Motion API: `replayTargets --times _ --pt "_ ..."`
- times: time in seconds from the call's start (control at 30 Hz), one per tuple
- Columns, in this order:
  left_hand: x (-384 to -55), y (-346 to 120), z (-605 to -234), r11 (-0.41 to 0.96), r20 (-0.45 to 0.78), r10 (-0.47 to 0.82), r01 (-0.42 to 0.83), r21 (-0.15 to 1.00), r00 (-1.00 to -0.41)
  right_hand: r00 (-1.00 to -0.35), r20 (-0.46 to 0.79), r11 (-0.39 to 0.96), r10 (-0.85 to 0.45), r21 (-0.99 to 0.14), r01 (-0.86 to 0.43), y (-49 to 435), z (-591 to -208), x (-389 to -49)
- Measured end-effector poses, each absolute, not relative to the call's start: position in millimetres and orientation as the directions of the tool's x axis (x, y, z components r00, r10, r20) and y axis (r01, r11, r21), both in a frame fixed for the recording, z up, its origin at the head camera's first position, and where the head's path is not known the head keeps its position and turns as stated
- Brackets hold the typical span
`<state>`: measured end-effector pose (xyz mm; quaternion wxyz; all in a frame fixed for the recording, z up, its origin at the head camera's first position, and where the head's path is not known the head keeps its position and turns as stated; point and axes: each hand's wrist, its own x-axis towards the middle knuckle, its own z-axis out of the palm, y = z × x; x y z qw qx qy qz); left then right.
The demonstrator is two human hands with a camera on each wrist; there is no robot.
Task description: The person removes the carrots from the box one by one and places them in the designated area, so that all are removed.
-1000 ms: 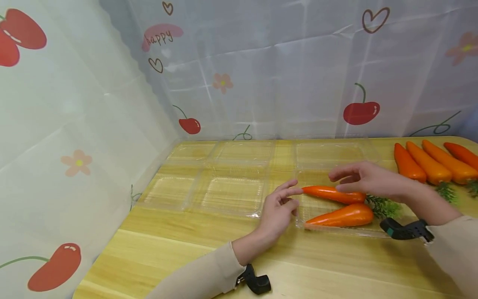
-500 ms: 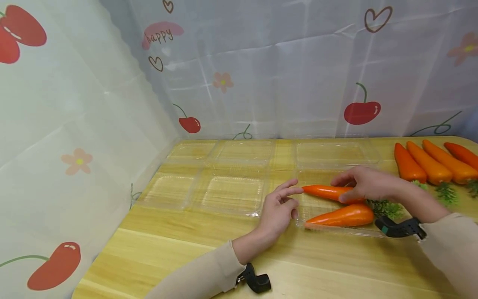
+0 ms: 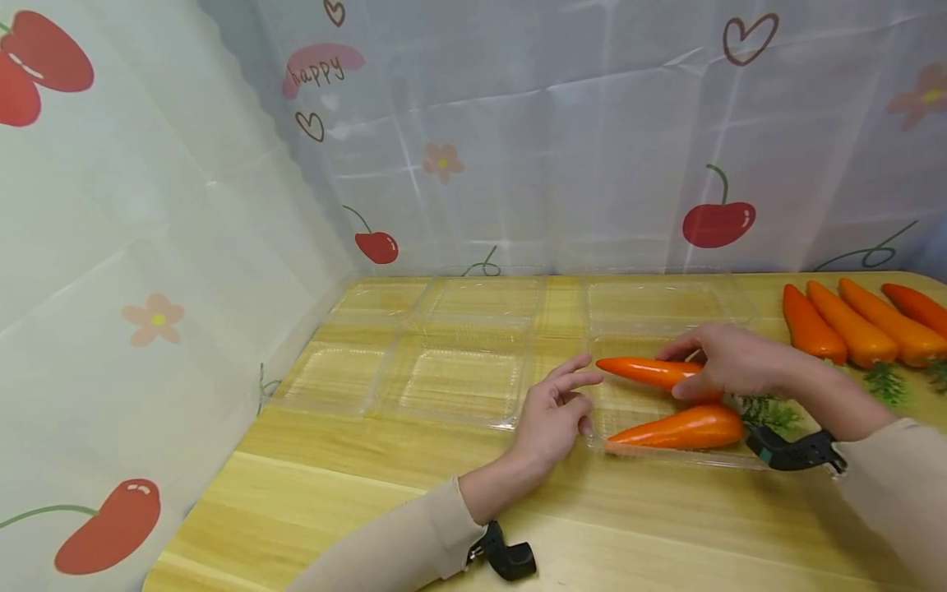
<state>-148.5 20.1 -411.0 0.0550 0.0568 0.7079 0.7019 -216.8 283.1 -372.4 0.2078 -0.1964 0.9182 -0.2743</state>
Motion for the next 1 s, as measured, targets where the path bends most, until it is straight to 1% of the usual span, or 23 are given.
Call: replayTargets --times 0.2,0.47,0.63,0.8,1.0 --pt "-147.5 19.6 -410.7 0.002 0.003 0.157 0.003 1.0 -0.988 -0.893 -0.202 0.814 -0.401 -0.526 -0.247 283.7 -357.0 -210.2" --pt "-147.5 19.6 -411.4 -0.008 -0.006 0.149 -0.007 1.0 -0.989 -0.96 -0.162 0.862 -0.227 -0.493 -0.121 295.8 -338.8 -199.9" --pt "-148.2 18.8 -410.8 -0.024 -0.016 0.147 -0.02 1.0 -0.989 -0.993 -0.046 0.862 -0.112 -0.501 -0.074 304.5 -341.6 -190.9" --pt "-147.6 18.2 -410.9 -0.02 -0.024 0.15 -0.028 0.999 -0.988 -0.997 0.07 0.833 0.032 -0.553 -0.012 309.9 -349.3 -178.3" --pt "-147.1 17.7 -411.6 -0.022 -0.024 0.147 -0.027 0.999 -0.989 -0.976 0.131 0.792 0.175 -0.607 0.061 312.3 -359.8 -166.6"
